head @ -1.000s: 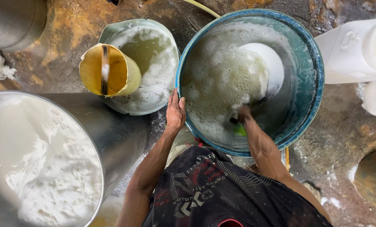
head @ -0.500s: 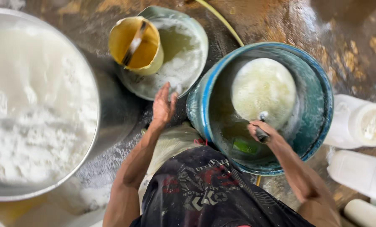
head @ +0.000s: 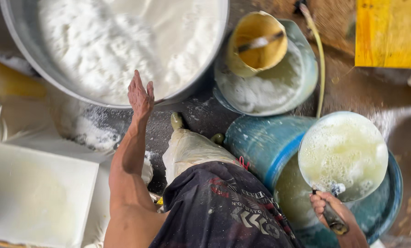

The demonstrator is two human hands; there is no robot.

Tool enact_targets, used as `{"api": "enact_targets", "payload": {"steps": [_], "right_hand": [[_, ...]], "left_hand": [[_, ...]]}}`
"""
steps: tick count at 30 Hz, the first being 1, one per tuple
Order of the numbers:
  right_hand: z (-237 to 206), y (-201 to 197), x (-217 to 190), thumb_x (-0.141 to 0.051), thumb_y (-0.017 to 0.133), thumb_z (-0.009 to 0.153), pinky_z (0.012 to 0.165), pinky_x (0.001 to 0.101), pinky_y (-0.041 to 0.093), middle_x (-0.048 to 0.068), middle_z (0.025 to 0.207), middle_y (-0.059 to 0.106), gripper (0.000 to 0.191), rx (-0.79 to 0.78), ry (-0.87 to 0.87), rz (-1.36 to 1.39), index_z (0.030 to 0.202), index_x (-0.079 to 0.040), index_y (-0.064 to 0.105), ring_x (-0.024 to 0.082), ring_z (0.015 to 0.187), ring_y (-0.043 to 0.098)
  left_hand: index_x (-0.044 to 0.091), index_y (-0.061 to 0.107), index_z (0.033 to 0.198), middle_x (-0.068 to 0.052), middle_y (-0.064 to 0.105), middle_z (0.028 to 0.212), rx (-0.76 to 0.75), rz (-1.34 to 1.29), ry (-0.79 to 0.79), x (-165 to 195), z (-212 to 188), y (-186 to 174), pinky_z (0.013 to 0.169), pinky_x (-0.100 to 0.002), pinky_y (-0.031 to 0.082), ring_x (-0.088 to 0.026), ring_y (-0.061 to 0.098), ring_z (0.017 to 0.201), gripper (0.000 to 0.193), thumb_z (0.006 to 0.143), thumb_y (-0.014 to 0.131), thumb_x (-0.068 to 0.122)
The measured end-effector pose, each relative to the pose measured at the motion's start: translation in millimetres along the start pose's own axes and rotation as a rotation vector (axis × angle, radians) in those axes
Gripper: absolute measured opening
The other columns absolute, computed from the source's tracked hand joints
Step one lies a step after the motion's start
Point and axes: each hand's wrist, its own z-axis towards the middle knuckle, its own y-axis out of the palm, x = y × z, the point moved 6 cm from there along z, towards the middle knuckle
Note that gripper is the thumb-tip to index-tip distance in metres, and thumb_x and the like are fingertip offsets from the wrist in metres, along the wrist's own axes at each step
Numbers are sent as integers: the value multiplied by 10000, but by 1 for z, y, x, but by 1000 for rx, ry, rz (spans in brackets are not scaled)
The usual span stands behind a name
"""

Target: The person skims white foam from the surface of a milky liquid in a large metal basin using a wide metal scoop, transferring the collected foam into a nearby bucket. They occasionally dip the scoop into a barrel of water between passes and at the end handle a cloth bag near the basins.

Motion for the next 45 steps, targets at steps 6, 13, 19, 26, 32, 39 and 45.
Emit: {"api": "enact_targets", "payload": {"steps": [6, 13, 19, 26, 32, 39, 45], "right_hand": [[26, 140, -10, -172, 569, 988, 463, 210, 440, -4, 759, 546, 205, -129, 26, -261, 1050, 22, 543, 58, 568, 507], [88, 352, 5, -298, 592, 949, 323, 243, 373, -49, 633, 504, 269, -144, 63, -813, 1036, -44, 567, 81, 482, 506], [160, 541, 41, -292, 581, 963, 317, 226, 363, -58, 634, 531, 248, -156, 165, -983, 1014, -49, 581, 68, 468, 524], [248, 717, 69, -224, 543, 974, 315, 250, 390, -31, 627, 550, 156, -246, 109, -1235, 890, -96, 515, 87, 487, 564], [287, 788, 60, -103, 542, 965, 396, 340, 508, 107, 619, 566, 180, -194, -45, -1155, 818, 0, 536, 211, 490, 561], [222, 773, -54, -69, 605, 913, 387, 435, 433, 159, 578, 579, 212, 29, -797, -1176, 760, 74, 578, 281, 494, 583], [117, 630, -124, -51, 605, 858, 425, 377, 493, 69, 673, 579, 264, -27, -1121, -776, 1099, -87, 504, 189, 512, 565]], "left_hand": [[-7, 292, 1603, -274, 491, 1506, -9, 148, -135, -92, 16, -37, 1163, -576, 328, -444, 462, 1386, 717, 1048, 624, 302], [28, 324, 1575, -215, 490, 1519, -109, 191, -218, -139, 45, -45, 1185, -558, 281, -409, 426, 1423, 704, 1031, 567, 403], [37, 425, 1532, -195, 552, 1479, -38, 174, -222, -147, 54, -55, 1160, -487, 366, -385, 481, 1399, 652, 1018, 570, 411], [49, 483, 1485, -188, 579, 1447, 2, 134, -223, -157, 63, -67, 1086, -480, 419, -383, 519, 1344, 610, 987, 603, 381], [65, 576, 1405, -154, 634, 1381, 43, 82, -223, -144, 66, -74, 1033, -467, 478, -358, 577, 1287, 514, 999, 597, 379], [104, 622, 1352, -145, 635, 1361, -67, 177, -314, -135, 70, -56, 988, -468, 494, -348, 618, 1202, 506, 949, 626, 410], [27, 618, 1370, -212, 665, 1326, -75, 141, -169, -128, 58, -30, 1002, -482, 517, -417, 644, 1174, 511, 974, 638, 350]]}}
